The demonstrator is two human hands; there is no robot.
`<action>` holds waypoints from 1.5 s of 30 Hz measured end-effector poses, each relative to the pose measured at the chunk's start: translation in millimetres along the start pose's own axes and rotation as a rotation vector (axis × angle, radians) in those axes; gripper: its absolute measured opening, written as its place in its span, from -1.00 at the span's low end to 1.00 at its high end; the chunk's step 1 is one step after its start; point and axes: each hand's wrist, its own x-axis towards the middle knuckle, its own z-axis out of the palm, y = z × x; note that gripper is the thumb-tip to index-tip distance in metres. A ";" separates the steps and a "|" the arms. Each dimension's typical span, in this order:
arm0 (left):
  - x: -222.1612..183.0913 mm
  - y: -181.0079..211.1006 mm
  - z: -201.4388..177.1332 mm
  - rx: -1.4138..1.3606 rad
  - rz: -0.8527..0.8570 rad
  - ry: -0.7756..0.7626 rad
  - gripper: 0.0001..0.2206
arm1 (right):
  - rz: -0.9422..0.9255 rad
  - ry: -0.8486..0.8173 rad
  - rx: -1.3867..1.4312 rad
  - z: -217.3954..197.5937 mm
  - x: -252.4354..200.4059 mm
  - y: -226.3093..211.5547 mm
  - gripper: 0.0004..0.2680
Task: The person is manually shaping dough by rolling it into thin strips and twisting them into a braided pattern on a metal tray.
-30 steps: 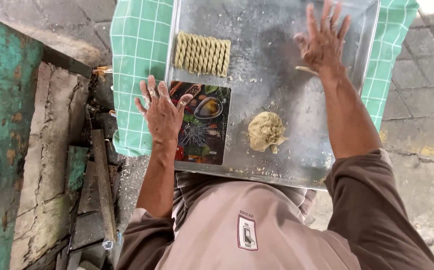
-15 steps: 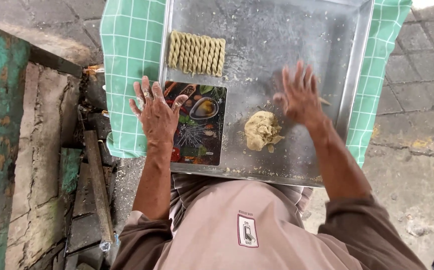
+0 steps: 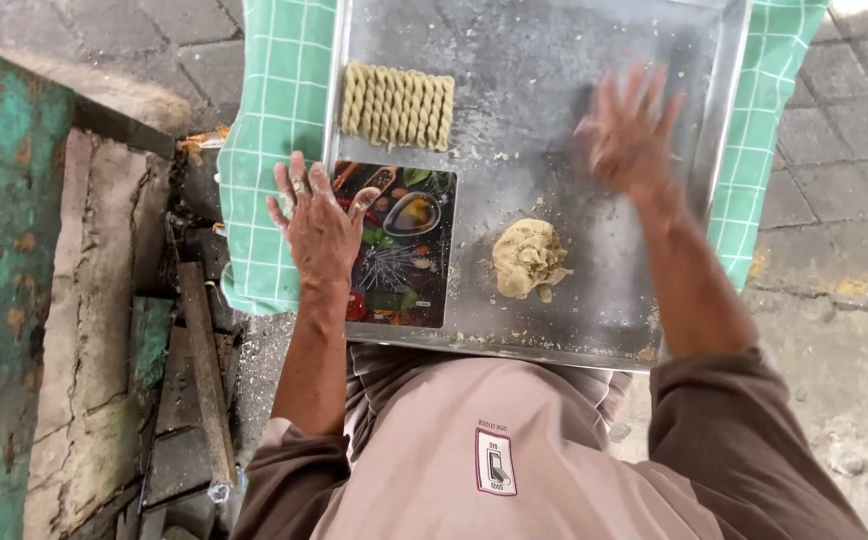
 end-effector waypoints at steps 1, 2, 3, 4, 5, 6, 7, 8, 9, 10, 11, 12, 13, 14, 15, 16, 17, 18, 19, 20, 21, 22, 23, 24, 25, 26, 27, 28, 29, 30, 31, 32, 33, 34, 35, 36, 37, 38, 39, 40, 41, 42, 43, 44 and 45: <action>0.6 2.2 -4.6 -0.001 0.005 -0.004 -0.18 | 0.006 -0.003 -0.001 7.6 -18.8 -4.5 -0.50; 1.3 4.2 -9.0 -0.004 0.010 -0.035 -0.18 | -0.013 -0.013 -0.018 15.4 -37.6 -9.3 -0.44; 0.8 4.6 -13.5 -0.006 0.011 -0.066 -0.18 | -0.034 -0.024 -0.031 24.4 -56.4 -15.9 -0.38; 0.4 4.1 -11.7 -0.004 0.013 -0.071 -0.18 | -0.031 -0.028 -0.030 23.0 -71.7 -21.5 -0.38; 0.7 4.3 -10.1 -0.003 0.005 -0.055 -0.18 | -0.029 -0.078 0.010 21.0 -89.2 -27.2 -0.37; 0.9 4.8 -8.7 -0.003 -0.003 -0.039 -0.17 | -0.027 -0.127 0.050 18.4 -106.5 -33.1 -0.35; 1.2 4.8 -8.2 -0.003 0.006 -0.040 -0.17 | -0.018 -0.125 0.048 3.6 -112.6 -40.6 -0.35; 1.5 4.4 -8.0 0.001 0.006 -0.055 -0.16 | 0.042 -0.230 0.150 -11.3 -118.6 -48.7 -0.35; 0.0 3.2 -8.2 0.007 -0.001 -0.069 -0.16 | 0.095 -0.338 0.254 -26.1 -123.6 -57.0 -0.35; 0.3 2.2 -4.4 0.007 0.002 -0.071 -0.16 | 0.098 -0.338 0.255 -23.5 -123.6 -54.5 -0.35; -0.8 0.5 -0.6 0.004 0.018 -0.024 -0.16 | 0.115 -0.331 0.228 -20.5 -123.6 -52.4 -0.34; -2.0 -1.5 3.0 0.001 0.035 0.023 -0.15 | 0.133 -0.325 0.202 -17.6 -123.8 -50.6 -0.33; -2.6 -1.8 5.1 0.001 0.036 0.022 -0.15 | 0.134 -0.325 0.202 -12.7 -108.2 -44.2 -0.33; -3.3 -2.0 6.9 0.016 0.040 0.040 -0.16 | 0.137 -0.299 0.144 -8.2 -92.6 -37.7 -0.35; -2.7 -2.5 8.2 0.031 0.043 0.061 -0.18 | 0.138 -0.270 0.087 -3.1 -74.7 -31.3 -0.36; -1.1 -1.9 9.2 0.032 0.043 0.065 -0.18 | 0.136 -0.266 0.087 -23.6 -49.5 -34.0 -0.36; -0.8 -2.9 9.1 0.021 0.045 0.028 -0.11 | 0.199 -0.411 0.080 -43.5 -24.0 -38.3 -0.44; -0.6 -3.9 8.7 0.009 0.048 -0.009 -0.03 | 0.262 -0.555 0.072 -63.8 1.4 -42.7 -0.50; -0.9 -5.1 10.1 0.013 0.048 -0.003 -0.03 | 0.259 -0.550 0.075 -57.6 13.9 -32.2 -0.50; -1.0 -6.1 11.3 -0.012 0.050 0.011 -0.04 | 0.272 -0.517 0.075 -51.7 26.5 -21.6 -0.45; -1.4 -6.0 13.0 -0.039 0.051 0.026 -0.04 | 0.283 -0.484 0.072 -46.7 40.2 -10.1 -0.40; 0.3 -6.0 13.7 -0.038 0.048 0.032 -0.04 | 0.278 -0.479 0.072 -44.4 49.7 -3.1 -0.40; -0.9 -6.9 14.9 -0.025 0.055 0.036 -0.05 | 0.310 -0.489 0.108 -40.6 55.2 3.2 -0.34; -2.0 -7.6 16.6 -0.013 0.062 0.039 -0.05 | 0.343 -0.499 0.144 -36.5 60.8 9.7 -0.28; -0.8 -7.3 14.2 -0.012 0.063 0.039 -0.05 | 0.343 -0.499 0.145 -39.7 58.4 5.1 -0.28; 0.7 -6.9 12.0 -0.020 0.035 -0.028 -0.05 | 0.312 -0.482 0.123 -42.8 56.3 0.7 -0.39; 2.4 -5.9 10.8 -0.031 0.009 -0.095 -0.04 | 0.284 -0.465 0.099 -46.2 53.6 -3.0 -0.49; 3.5 -4.3 7.5 -0.032 0.012 -0.096 -0.04 | 0.287 -0.464 0.098 -44.7 42.1 -8.1 -0.49; 3.2 -2.4 4.3 -0.040 0.015 -0.084 -0.04 | 0.236 -0.409 0.092 -43.2 28.1 -13.0 -0.43; 2.9 -0.2 1.5 -0.047 0.018 -0.072 -0.03 | 0.186 -0.353 0.087 -41.4 14.2 -17.7 -0.34; 2.8 -0.5 2.0 -0.049 0.026 -0.080 -0.03 | 0.196 -0.357 0.086 -45.7 3.3 -26.6 -0.34; 2.4 -0.5 2.5 -0.043 0.031 -0.072 -0.02 | 0.220 -0.427 0.087 -50.1 -7.6 -35.5 -0.43; 2.1 -0.8 2.0 -0.035 0.036 -0.064 -0.01 | 0.245 -0.496 0.091 -55.0 -18.4 -45.1 -0.49; -0.3 -1.0 1.8 -0.036 0.044 -0.071 -0.01 | 0.256 -0.499 0.091 -49.9 -32.4 -46.6 -0.49; 0.1 -0.7 1.8 -0.038 0.041 -0.072 -0.01 | 0.226 -0.504 0.081 -44.8 -43.7 -47.6 -0.46; 0.6 -0.7 1.7 -0.041 0.037 -0.073 -0.02 | 0.197 -0.508 0.071 -39.9 -54.8 -49.0 -0.43; 0.5 -0.9 3.0 -0.041 0.041 -0.076 -0.02 | 0.201 -0.510 0.072 -43.7 -65.2 -50.9 -0.43; 0.6 -1.6 4.4 -0.028 0.036 -0.084 -0.05 | 0.205 -0.501 0.168 -47.3 -75.3 -53.3 -0.38; 0.9 -3.0 5.9 -0.015 0.029 -0.090 -0.08 | 0.205 -0.490 0.264 -50.2 -84.0 -55.9 -0.31; 1.1 -3.2 6.0 -0.015 0.030 -0.091 -0.08 | 0.205 -0.491 0.265 -52.3 -86.9 -55.1 -0.31; 0.6 -3.4 6.0 -0.020 0.038 -0.075 -0.07 | 0.286 -0.505 0.214 -54.7 -88.9 -53.7 -0.40; -0.1 -3.4 6.1 -0.025 0.047 -0.058 -0.06 | 0.367 -0.516 0.162 -57.2 -91.0 -52.3 -0.45; -2.4 -7.3 12.4 -0.025 0.047 -0.062 -0.06 | 0.368 -0.520 0.162 -60.4 -82.1 -46.3 -0.45; -5.1 -10.7 18.6 -0.020 0.075 -0.010 -0.07 | 0.399 -0.523 0.183 -63.9 -73.5 -39.9 -0.45; -4.1 -13.4 24.8 -0.016 0.110 0.045 -0.07 | 0.434 -0.520 0.204 -67.6 -64.0 -33.1 -0.43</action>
